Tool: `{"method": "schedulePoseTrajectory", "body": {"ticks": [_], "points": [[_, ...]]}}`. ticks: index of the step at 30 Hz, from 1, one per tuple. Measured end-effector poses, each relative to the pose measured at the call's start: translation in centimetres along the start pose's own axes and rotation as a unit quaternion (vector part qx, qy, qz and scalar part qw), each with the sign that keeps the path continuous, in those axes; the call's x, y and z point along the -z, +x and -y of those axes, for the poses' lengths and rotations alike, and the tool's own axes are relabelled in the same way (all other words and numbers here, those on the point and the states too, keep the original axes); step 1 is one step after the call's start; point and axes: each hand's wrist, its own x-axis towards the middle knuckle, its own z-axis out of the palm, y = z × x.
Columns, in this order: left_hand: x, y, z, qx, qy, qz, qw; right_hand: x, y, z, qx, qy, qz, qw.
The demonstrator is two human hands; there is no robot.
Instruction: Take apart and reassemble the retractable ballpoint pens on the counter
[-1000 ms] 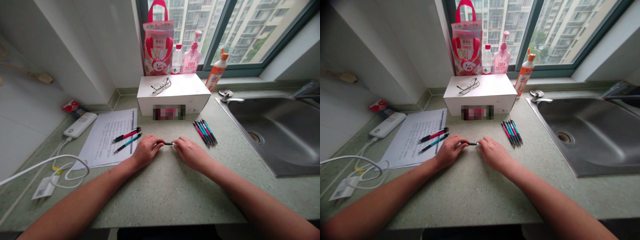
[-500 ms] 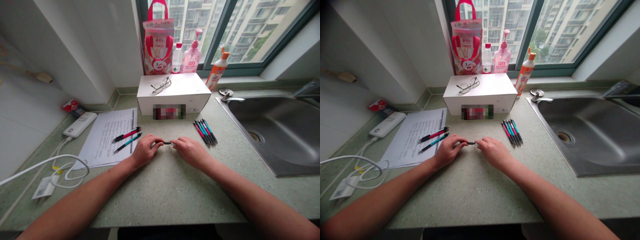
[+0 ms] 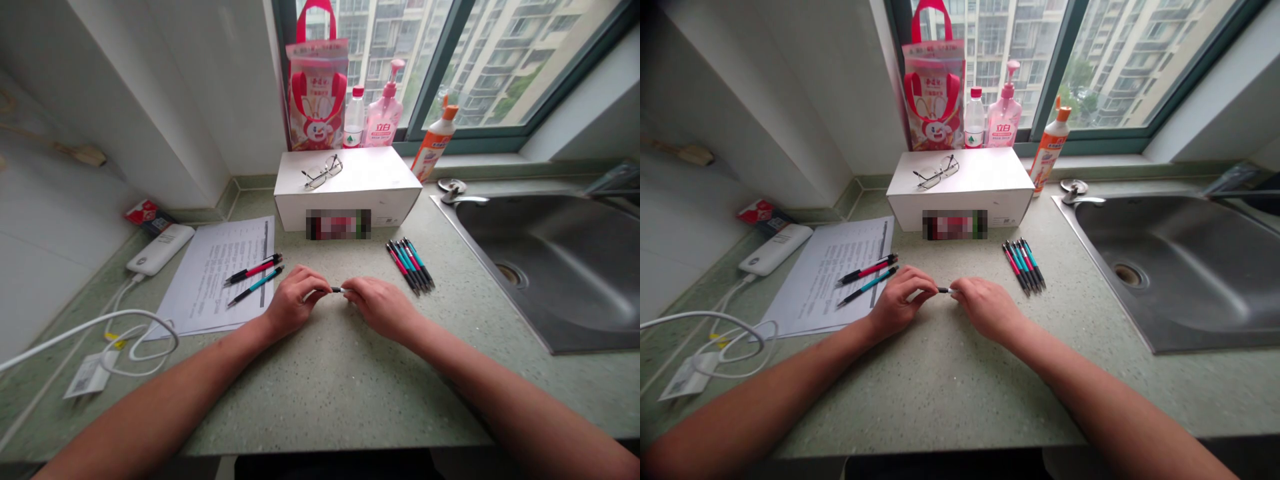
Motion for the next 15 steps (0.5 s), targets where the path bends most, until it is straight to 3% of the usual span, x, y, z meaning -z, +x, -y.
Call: {"method": "schedulePoseTrajectory", "body": {"ticks": [15], "points": [[-0.25, -0.34, -0.08, 0.038, -0.013, 0.013, 0.999, 0.68, 0.02, 0.22, 0.015, -0.006, -0.019, 1.0]]}}
